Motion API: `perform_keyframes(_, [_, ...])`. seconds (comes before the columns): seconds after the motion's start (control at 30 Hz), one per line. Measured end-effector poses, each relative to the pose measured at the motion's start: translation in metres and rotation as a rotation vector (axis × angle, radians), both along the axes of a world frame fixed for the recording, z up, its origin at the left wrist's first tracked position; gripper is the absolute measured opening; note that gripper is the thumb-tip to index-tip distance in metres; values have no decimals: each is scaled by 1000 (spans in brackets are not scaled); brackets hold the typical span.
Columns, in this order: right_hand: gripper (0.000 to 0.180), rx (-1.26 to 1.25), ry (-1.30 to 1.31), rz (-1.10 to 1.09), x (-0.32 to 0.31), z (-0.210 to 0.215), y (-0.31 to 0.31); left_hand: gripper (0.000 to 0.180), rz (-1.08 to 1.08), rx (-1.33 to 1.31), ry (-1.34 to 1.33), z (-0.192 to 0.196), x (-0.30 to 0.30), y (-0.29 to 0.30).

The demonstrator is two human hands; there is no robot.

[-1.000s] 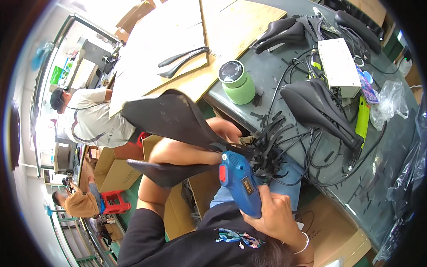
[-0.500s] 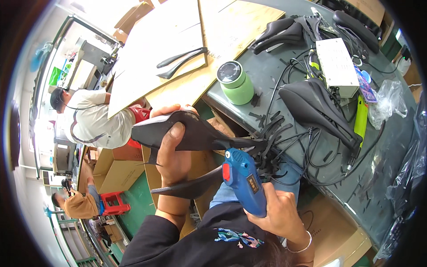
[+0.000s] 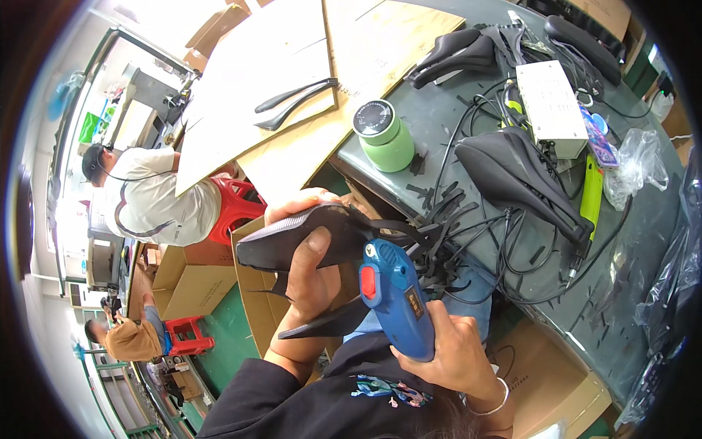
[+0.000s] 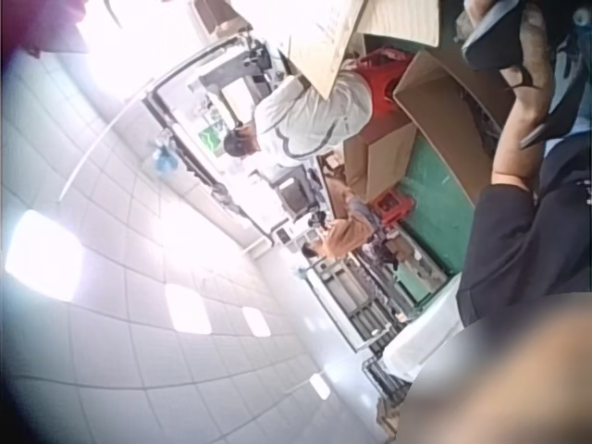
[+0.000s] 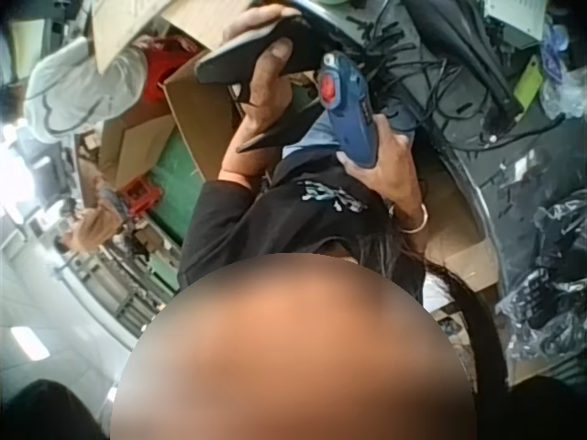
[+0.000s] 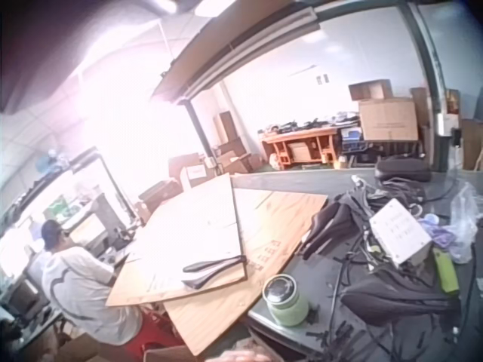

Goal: Applying glue and attaching covers to bicycle saddle frames in a manufacturing workshop.

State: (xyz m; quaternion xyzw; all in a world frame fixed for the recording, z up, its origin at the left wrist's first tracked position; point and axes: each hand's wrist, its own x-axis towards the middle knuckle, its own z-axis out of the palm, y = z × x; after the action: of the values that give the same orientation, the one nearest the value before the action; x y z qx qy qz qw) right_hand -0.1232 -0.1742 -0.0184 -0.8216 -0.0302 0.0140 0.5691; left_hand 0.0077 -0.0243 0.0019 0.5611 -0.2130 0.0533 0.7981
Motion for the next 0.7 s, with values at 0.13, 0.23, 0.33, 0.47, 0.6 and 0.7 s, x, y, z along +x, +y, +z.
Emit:
perform_keyframes(0.13, [44,10,-9,-21,1,4,3,28,35,138,-69,-6,-2,3])
perform_keyframes(0.23, [43,24,-17,-44,1,4,6,28,-17,-15,43,-6,-9,-4])
perform_keyframes(0.33, [42,-47,-42,-55,1,4,7,30,-48,-32,118,-6,-14,-5])
perform_keyframes(0.47, [43,-77,-70,-96,1,2,9,30,-97,-64,189,0,-15,-7])
perform_keyframes(0.6, [46,-302,-119,-120,-3,-2,8,30,-119,-4,248,7,-13,0])
perform_keyframes(0.7, [55,-421,-134,-144,-5,-1,8,29,-165,102,326,22,-9,4])
